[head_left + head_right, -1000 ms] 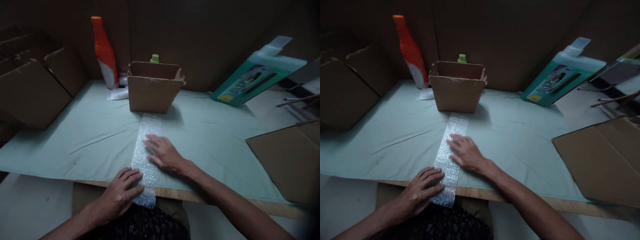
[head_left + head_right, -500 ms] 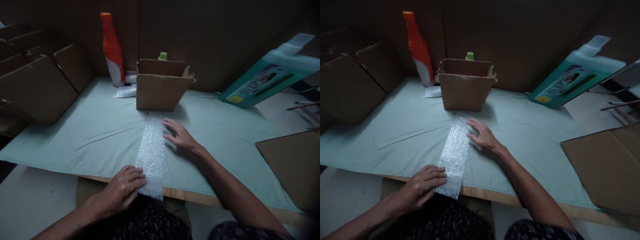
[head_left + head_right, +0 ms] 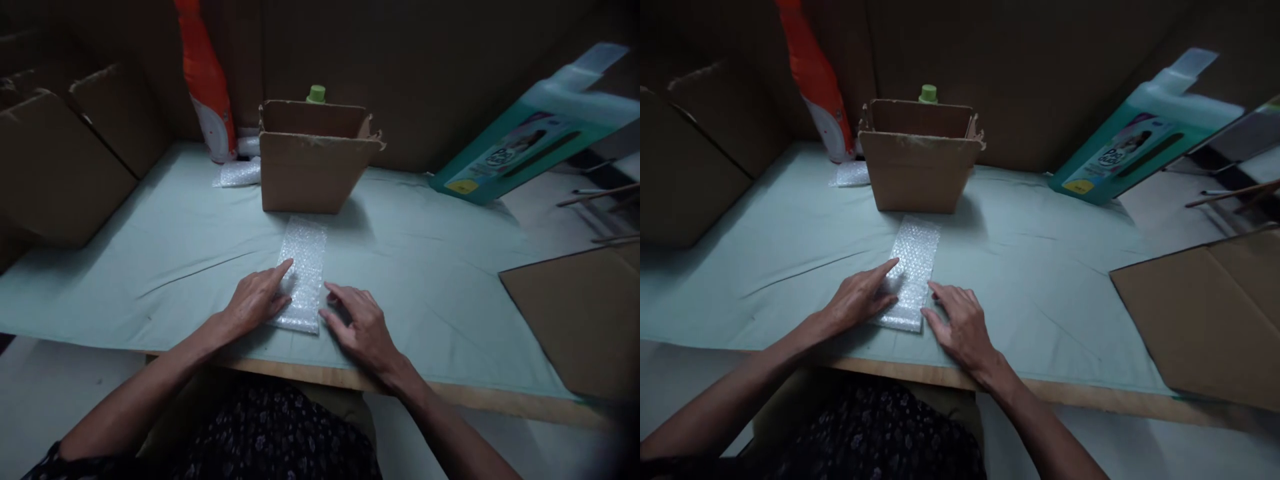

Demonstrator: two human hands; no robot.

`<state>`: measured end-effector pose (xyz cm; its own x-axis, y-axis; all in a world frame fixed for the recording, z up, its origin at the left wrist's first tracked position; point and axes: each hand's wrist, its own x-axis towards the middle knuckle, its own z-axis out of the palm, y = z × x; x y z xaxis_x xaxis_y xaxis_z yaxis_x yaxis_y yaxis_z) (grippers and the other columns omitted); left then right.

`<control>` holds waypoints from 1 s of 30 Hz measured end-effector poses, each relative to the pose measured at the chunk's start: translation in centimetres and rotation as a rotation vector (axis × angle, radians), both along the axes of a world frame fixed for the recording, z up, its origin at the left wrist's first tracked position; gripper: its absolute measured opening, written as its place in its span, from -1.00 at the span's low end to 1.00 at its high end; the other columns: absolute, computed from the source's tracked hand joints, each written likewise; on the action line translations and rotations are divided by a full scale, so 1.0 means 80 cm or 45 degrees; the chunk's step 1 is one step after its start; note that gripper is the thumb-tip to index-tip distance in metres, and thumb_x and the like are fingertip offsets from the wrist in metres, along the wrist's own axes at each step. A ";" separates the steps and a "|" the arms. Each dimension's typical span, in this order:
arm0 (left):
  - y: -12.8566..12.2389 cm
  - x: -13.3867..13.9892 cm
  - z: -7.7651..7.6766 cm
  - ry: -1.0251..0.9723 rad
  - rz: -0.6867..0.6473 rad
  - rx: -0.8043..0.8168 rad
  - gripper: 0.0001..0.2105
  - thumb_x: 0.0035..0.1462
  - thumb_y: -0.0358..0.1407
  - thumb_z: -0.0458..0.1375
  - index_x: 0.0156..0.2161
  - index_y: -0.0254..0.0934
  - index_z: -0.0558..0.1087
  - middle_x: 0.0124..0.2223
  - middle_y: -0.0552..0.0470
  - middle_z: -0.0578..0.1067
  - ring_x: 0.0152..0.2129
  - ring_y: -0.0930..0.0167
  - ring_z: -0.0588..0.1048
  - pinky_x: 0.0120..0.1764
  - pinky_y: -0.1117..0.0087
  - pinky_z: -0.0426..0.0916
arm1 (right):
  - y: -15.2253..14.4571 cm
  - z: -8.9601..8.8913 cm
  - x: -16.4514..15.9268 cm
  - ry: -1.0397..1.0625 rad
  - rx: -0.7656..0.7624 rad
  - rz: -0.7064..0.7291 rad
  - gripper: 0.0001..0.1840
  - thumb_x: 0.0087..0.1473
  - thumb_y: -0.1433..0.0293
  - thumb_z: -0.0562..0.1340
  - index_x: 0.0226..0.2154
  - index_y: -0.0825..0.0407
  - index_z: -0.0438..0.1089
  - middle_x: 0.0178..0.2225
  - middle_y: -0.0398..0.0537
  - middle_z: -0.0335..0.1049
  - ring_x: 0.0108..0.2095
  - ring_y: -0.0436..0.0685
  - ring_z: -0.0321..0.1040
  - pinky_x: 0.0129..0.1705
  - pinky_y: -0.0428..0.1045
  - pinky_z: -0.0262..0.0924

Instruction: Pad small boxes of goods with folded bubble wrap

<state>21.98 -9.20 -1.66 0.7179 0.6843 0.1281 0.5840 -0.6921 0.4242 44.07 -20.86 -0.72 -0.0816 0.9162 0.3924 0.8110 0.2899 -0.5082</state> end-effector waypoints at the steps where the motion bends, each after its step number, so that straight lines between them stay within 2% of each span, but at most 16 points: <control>1: -0.002 -0.002 -0.004 -0.053 -0.014 0.041 -0.34 0.19 -0.35 0.22 0.36 -0.29 0.14 -0.12 -0.11 0.62 -0.27 0.29 0.59 -0.22 0.29 0.46 | -0.005 0.003 -0.002 -0.055 0.024 0.075 -0.60 0.24 0.34 0.27 0.12 0.00 0.38 -0.11 0.05 0.55 -0.13 0.24 0.47 -0.08 0.18 0.32; 3: -0.004 -0.001 -0.010 -0.121 -0.054 0.109 -0.34 0.22 -0.36 0.20 0.37 -0.29 0.10 -0.16 -0.07 0.61 -0.28 0.30 0.57 -0.20 0.27 0.45 | -0.013 0.007 -0.011 -0.149 0.026 0.222 -0.59 0.21 0.27 0.31 0.08 0.04 0.41 0.00 0.14 0.51 -0.03 0.30 0.44 -0.02 0.22 0.30; 5: -0.002 0.003 -0.012 -0.145 -0.090 0.136 -0.35 0.24 -0.37 0.17 0.38 -0.28 0.08 -0.19 -0.05 0.59 -0.27 0.31 0.56 -0.18 0.25 0.45 | -0.017 0.005 -0.022 -0.236 0.013 0.294 -0.53 0.19 0.24 0.34 0.08 0.12 0.41 0.05 0.22 0.48 0.01 0.34 0.41 0.00 0.25 0.29; 8: 0.003 0.009 -0.010 -0.150 -0.132 0.115 -0.35 0.24 -0.37 0.18 0.38 -0.26 0.08 -0.17 -0.05 0.56 -0.25 0.30 0.55 -0.17 0.24 0.46 | -0.015 -0.004 -0.035 -0.327 0.068 0.261 -0.71 0.24 0.38 0.28 0.00 0.12 0.46 0.00 0.18 0.53 -0.04 0.31 0.42 -0.02 0.22 0.29; 10: 0.003 0.005 -0.004 -0.216 -0.126 0.121 -0.36 0.26 -0.32 0.19 0.38 -0.24 0.09 -0.05 -0.14 0.53 -0.15 0.25 0.54 -0.12 0.19 0.47 | -0.011 -0.010 -0.037 -0.312 0.121 0.220 -0.79 0.29 0.47 0.20 -0.06 0.07 0.48 -0.07 0.10 0.57 -0.08 0.25 0.45 -0.04 0.18 0.29; 13: -0.013 -0.019 0.012 -0.401 -0.117 0.131 -0.39 0.30 -0.21 0.18 0.38 -0.19 0.11 0.20 -0.25 0.39 0.11 0.16 0.43 0.07 0.08 0.41 | -0.009 -0.010 -0.036 -0.180 0.152 0.195 -0.79 0.33 0.48 0.17 -0.07 0.04 0.49 -0.16 0.03 0.61 -0.16 0.18 0.49 -0.10 0.13 0.30; 15: -0.033 -0.038 0.022 -0.456 -0.166 0.079 -0.41 0.28 -0.17 0.21 0.35 -0.18 0.17 0.22 -0.23 0.39 0.14 0.15 0.39 0.12 0.07 0.36 | -0.009 -0.007 -0.034 -0.034 0.112 0.194 -0.80 0.33 0.47 0.17 -0.08 0.05 0.49 -0.21 0.00 0.62 -0.22 0.15 0.51 -0.14 0.11 0.32; 17: -0.051 -0.051 0.023 -0.446 -0.209 0.021 -0.50 0.28 -0.24 0.21 0.28 -0.20 0.26 0.06 -0.15 0.51 -0.01 0.23 0.47 0.04 0.14 0.39 | -0.010 -0.004 -0.032 0.124 0.006 0.199 -0.81 0.34 0.45 0.17 -0.09 0.02 0.49 -0.24 -0.05 0.63 -0.26 0.12 0.52 -0.17 0.08 0.34; 19: -0.062 -0.052 0.016 -0.438 -0.185 0.004 -0.62 0.31 -0.36 0.15 0.21 -0.22 0.33 -0.17 -0.04 0.56 -0.22 0.32 0.50 -0.11 0.24 0.41 | -0.011 -0.001 -0.030 0.206 -0.072 0.182 -0.81 0.34 0.42 0.17 -0.07 -0.01 0.49 -0.22 -0.07 0.63 -0.25 0.11 0.53 -0.17 0.06 0.36; 21: -0.062 -0.044 0.005 -0.428 -0.113 0.050 -0.68 0.32 -0.41 0.11 0.15 -0.25 0.36 -0.31 0.03 0.54 -0.36 0.37 0.47 -0.21 0.30 0.40 | -0.012 0.002 -0.028 0.152 -0.003 0.120 -0.79 0.32 0.40 0.21 -0.02 -0.01 0.47 -0.14 -0.01 0.61 -0.15 0.16 0.52 -0.12 0.10 0.36; 23: -0.054 -0.032 -0.006 -0.377 -0.033 0.145 -0.72 0.32 -0.38 0.11 0.11 -0.28 0.39 -0.34 0.03 0.53 -0.40 0.35 0.46 -0.25 0.28 0.40 | -0.014 0.004 -0.025 0.000 0.136 0.088 -0.73 0.28 0.38 0.25 0.03 0.01 0.45 -0.04 0.09 0.55 -0.05 0.23 0.48 -0.06 0.16 0.33; 25: -0.046 -0.025 -0.013 -0.322 0.046 0.239 -0.75 0.33 -0.36 0.10 0.08 -0.29 0.40 -0.27 -0.03 0.54 -0.36 0.31 0.47 -0.24 0.23 0.41 | -0.015 0.005 -0.024 -0.185 0.175 0.135 -0.69 0.26 0.36 0.27 0.04 0.03 0.43 0.02 0.15 0.51 0.01 0.29 0.43 0.00 0.22 0.29; 27: -0.044 -0.025 -0.013 -0.327 0.074 0.280 -0.73 0.33 -0.33 0.11 0.10 -0.29 0.40 -0.11 -0.15 0.54 -0.21 0.23 0.49 -0.17 0.16 0.43 | -0.014 0.005 -0.025 -0.329 0.117 0.193 -0.73 0.27 0.37 0.26 0.02 0.04 0.44 0.03 0.15 0.51 0.01 0.30 0.41 0.03 0.24 0.26; 30: -0.056 -0.038 -0.004 -0.372 -0.053 0.252 -0.64 0.31 -0.31 0.15 0.18 -0.25 0.34 0.06 -0.21 0.50 0.00 0.17 0.45 0.00 0.06 0.39 | -0.011 0.005 -0.028 -0.326 0.058 0.202 -0.78 0.31 0.45 0.19 -0.03 0.05 0.46 -0.06 0.09 0.57 -0.05 0.25 0.44 0.00 0.21 0.27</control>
